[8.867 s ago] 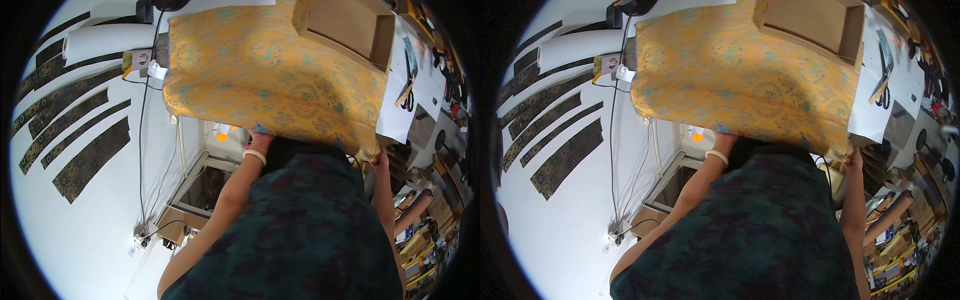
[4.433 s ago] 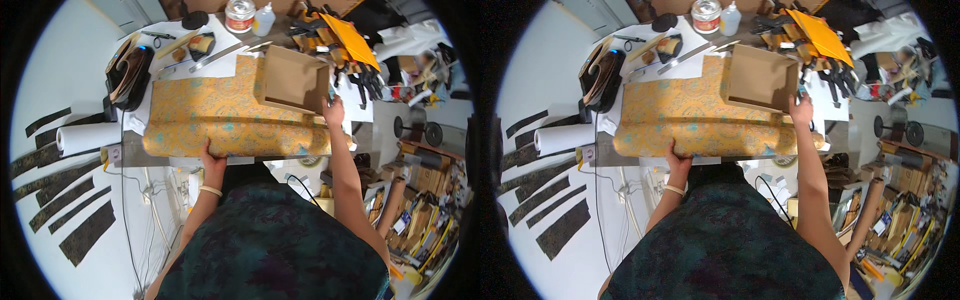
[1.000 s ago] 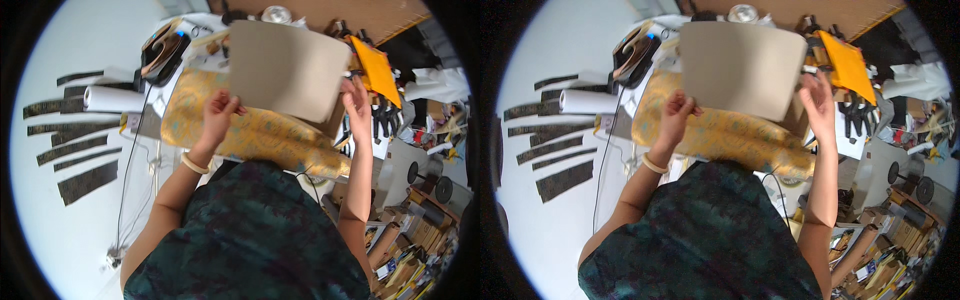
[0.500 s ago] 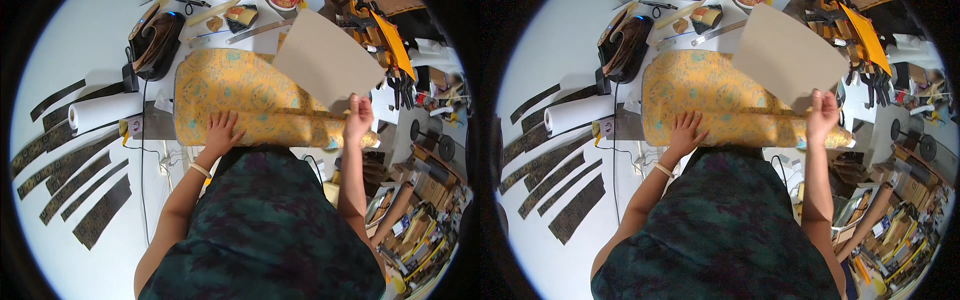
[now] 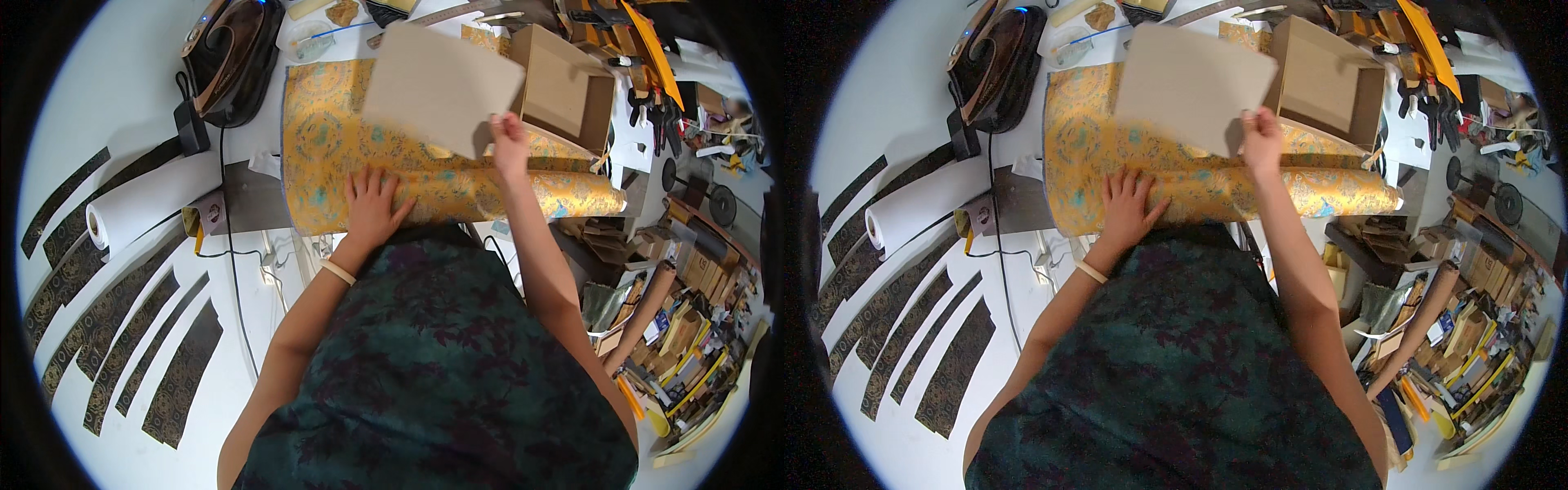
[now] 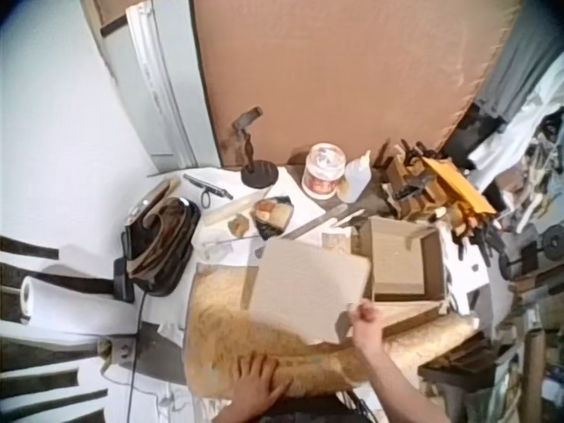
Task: The person lays a patterned yellow fabric on a worktable, places a cardboard box on it to gauge size, then uses shears to cut a rectangular piece of fabric. The person repeatedly repositions the fabric and box, trims edges, and lifts the cut fabric to check fit.
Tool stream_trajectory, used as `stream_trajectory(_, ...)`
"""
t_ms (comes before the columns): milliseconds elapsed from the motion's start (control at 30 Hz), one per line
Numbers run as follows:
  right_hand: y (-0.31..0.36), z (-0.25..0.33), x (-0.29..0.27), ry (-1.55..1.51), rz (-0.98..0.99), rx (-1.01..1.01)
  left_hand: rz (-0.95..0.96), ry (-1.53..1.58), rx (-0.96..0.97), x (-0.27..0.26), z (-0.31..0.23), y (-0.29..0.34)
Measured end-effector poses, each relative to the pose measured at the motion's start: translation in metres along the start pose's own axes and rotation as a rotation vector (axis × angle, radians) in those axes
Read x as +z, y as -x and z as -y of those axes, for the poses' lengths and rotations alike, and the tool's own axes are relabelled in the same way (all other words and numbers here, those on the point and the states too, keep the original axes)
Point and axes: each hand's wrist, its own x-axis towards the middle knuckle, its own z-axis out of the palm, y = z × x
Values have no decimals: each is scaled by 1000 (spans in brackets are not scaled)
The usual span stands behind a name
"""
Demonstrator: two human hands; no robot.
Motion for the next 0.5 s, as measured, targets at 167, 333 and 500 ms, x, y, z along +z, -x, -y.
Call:
stream_trajectory(167, 9, -53, 54, 4, 231, 383, -85, 52, 21, -8, -4, 0)
stream_trajectory(333, 4, -77, 64, 127, 294, 436, -256, 319, -184, -20, 15, 8)
stream_trajectory(500, -3, -75, 60, 54, 300, 513, -316, 109, 18, -42, 3, 15)
